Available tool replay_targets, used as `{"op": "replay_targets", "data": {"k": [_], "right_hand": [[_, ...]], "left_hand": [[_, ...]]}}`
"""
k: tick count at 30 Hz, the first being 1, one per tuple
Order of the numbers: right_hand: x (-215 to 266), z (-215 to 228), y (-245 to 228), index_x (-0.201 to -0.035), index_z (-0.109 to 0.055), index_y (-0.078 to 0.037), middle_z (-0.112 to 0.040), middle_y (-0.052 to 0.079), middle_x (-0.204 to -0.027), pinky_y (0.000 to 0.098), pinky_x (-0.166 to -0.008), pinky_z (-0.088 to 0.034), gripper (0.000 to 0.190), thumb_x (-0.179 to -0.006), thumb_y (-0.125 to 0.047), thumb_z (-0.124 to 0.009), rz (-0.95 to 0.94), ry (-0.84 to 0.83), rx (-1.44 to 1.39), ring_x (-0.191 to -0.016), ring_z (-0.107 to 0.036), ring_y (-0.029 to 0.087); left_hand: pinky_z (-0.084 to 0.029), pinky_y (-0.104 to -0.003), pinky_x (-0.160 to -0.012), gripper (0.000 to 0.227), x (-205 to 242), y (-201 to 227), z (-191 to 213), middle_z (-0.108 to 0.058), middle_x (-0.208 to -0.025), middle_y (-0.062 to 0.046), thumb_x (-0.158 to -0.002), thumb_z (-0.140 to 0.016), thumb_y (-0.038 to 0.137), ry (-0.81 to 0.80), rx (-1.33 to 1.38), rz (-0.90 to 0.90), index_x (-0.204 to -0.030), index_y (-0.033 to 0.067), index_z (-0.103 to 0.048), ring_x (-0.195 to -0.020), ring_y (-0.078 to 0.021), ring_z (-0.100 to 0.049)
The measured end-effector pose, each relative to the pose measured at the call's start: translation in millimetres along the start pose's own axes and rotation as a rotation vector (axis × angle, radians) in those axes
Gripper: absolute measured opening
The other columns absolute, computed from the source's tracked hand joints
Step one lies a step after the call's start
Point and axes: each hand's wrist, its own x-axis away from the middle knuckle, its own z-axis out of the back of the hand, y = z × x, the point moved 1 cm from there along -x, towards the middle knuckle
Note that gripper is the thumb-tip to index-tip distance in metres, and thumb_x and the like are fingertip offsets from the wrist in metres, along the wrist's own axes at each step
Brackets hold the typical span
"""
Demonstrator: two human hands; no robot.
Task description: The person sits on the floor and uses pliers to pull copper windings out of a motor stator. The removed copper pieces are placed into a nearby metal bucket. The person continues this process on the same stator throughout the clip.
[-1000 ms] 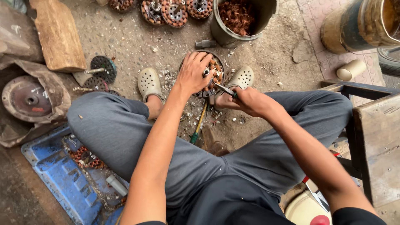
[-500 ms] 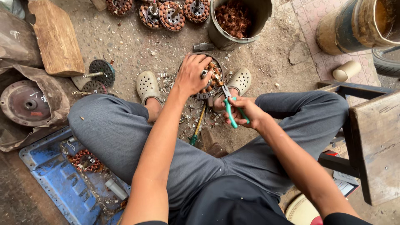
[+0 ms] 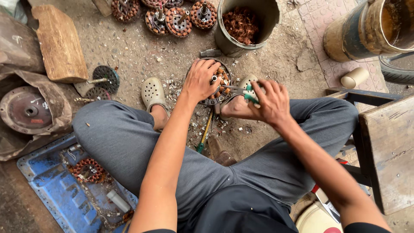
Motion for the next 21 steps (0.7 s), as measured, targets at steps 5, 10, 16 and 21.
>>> {"op": "replay_targets", "data": {"k": [5, 10, 16, 21], "right_hand": [[-2.0, -14.7, 28.3, -0.125, -0.067, -0.011, -0.074, 0.013, -0.102, 0.0412, -0.072, -0.057, 0.037, -0.107, -0.042, -0.058, 0.098, -0.031, -0.139, -0.085, -0.072, 0.031], [9.2, -49.5, 15.8, -0.119, -0.070, 0.001, -0.075, 0.018, -0.088, 0.0260, -0.039, -0.044, 0.051, -0.108, -0.045, -0.051, -0.687, -0.591, -1.436, -0.057, -0.068, 0.022], [37.2, -58.2, -7.8, -0.126, -0.061, -0.003, -0.072, 0.016, -0.095, 0.0187, -0.029, -0.039, 0.043, -0.103, -0.039, -0.053, -0.857, -0.599, -2.120, -0.065, -0.073, 0.026], [41.7, -73.4, 5.7, -0.131, -0.057, -0.001, -0.068, 0.018, -0.101, 0.0183, -0.031, -0.038, 0.042, -0.104, -0.033, -0.062, -0.767, -0.647, -2.312, -0.070, -0.071, 0.029]], "left_hand": [[-0.035, -0.053, -0.117, 0.047, -0.8, 1.9, 1.1, -0.063, -0.131, -0.017, -0.091, -0.070, 0.029, 0.021, -0.018, -0.004, -0.130, 0.0034, -0.065, -0.126, -0.0344, -0.057], [-0.038, -0.050, -0.115, 0.045, 2.0, 3.4, 2.4, -0.064, -0.131, -0.017, -0.090, -0.069, 0.027, 0.028, 0.007, 0.002, -0.128, 0.0037, -0.066, -0.125, -0.0346, -0.057], [-0.039, -0.048, -0.115, 0.044, 2.5, -2.2, -5.3, -0.063, -0.133, -0.018, -0.093, -0.067, 0.027, 0.008, -0.005, 0.010, -0.130, 0.0026, -0.065, -0.125, -0.0343, -0.057], [-0.038, -0.049, -0.114, 0.046, -1.3, -1.3, -10.7, -0.062, -0.134, -0.019, -0.092, -0.067, 0.027, 0.003, -0.010, -0.009, -0.131, 0.0021, -0.065, -0.125, -0.0341, -0.057]]}}
